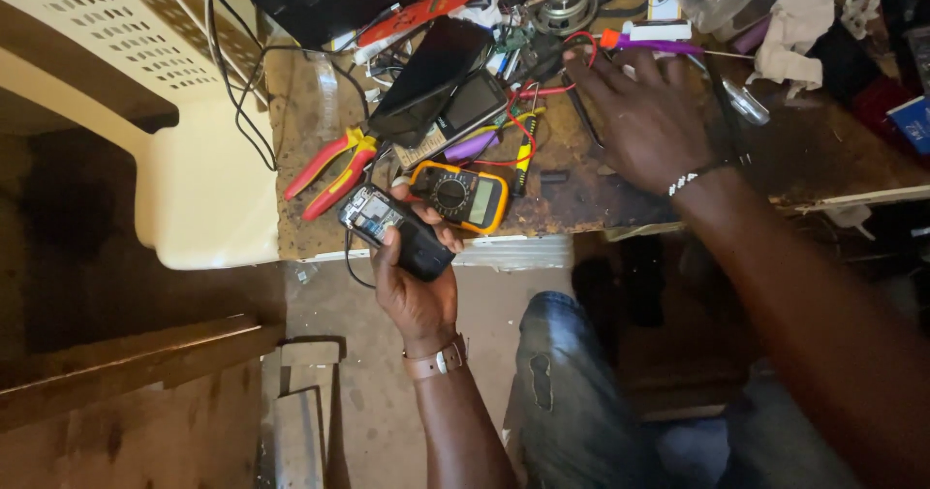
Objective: Repairing a mobile phone by disassembling it and testing internal components with a multimeter.
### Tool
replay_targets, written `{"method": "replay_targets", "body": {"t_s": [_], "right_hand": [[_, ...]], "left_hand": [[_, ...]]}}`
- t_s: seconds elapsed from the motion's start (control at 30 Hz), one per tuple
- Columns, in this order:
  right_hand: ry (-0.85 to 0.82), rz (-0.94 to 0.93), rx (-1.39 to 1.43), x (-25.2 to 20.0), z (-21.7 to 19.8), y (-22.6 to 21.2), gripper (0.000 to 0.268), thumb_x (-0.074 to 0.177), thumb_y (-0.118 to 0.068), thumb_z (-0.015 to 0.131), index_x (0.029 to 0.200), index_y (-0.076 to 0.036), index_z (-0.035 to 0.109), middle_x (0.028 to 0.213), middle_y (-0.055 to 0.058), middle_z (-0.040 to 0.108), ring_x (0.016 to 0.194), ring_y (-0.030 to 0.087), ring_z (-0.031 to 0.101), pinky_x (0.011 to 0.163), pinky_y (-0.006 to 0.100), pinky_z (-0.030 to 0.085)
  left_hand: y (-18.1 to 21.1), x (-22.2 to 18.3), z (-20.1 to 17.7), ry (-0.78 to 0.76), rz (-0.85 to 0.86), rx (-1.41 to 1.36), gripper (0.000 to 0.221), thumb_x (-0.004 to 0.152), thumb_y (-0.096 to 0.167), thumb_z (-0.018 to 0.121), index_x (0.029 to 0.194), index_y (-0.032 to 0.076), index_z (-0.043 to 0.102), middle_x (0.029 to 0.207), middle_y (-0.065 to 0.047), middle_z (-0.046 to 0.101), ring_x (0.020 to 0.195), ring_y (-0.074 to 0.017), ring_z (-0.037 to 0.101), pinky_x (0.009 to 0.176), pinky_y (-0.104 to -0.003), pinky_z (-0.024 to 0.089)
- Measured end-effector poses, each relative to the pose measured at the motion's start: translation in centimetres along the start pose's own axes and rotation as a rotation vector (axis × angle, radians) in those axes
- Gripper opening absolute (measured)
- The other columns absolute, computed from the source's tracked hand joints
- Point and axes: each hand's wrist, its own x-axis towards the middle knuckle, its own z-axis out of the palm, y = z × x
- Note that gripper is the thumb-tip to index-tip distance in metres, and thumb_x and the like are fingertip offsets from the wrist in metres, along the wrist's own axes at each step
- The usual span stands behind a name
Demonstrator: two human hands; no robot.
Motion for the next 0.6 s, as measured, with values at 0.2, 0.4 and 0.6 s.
{"method": "replay_targets", "body": {"t_s": [0.2, 0.4, 0.6], "right_hand": [[0.073, -0.037, -0.08, 0.0, 0.7, 0.1, 0.065, 0.059, -0.019, 0.064, 0.121, -0.008, 0.047, 0.104, 0.009, 0.059, 0.097, 0.029, 0.047, 0.07, 0.038, 0.033], [-0.014, -0.005, -0.01, 0.1, -0.5, 0.2, 0.077, 0.047, -0.024, 0.074, 0.12, -0.014, 0.051, 0.093, 0.006, 0.064, 0.085, 0.026, 0.051, 0.065, 0.036, 0.038], [-0.092, 0.034, 0.001, -0.2, 1.0, 0.9, 0.083, 0.044, -0.037, 0.077, 0.12, -0.014, 0.051, 0.102, 0.005, 0.063, 0.094, 0.024, 0.051, 0.07, 0.034, 0.041]], "left_hand": [[0.0, 0.0, -0.1, -0.039, -0.02, -0.018, 0.039, 0.082, 0.022, 0.055, 0.114, 0.0, 0.048, 0.081, -0.012, 0.052, 0.062, -0.019, 0.049, 0.056, -0.028, 0.04], [0.1, -0.1, 0.3, -0.028, -0.002, -0.009, 0.037, 0.083, 0.021, 0.054, 0.113, 0.0, 0.048, 0.079, -0.011, 0.053, 0.062, -0.0186, 0.05, 0.055, -0.027, 0.042], [-1.0, 0.0, 0.0, -0.045, 0.016, 0.017, 0.04, 0.083, 0.022, 0.049, 0.115, -0.001, 0.046, 0.078, -0.014, 0.054, 0.059, -0.0181, 0.054, 0.052, -0.027, 0.046]]}}
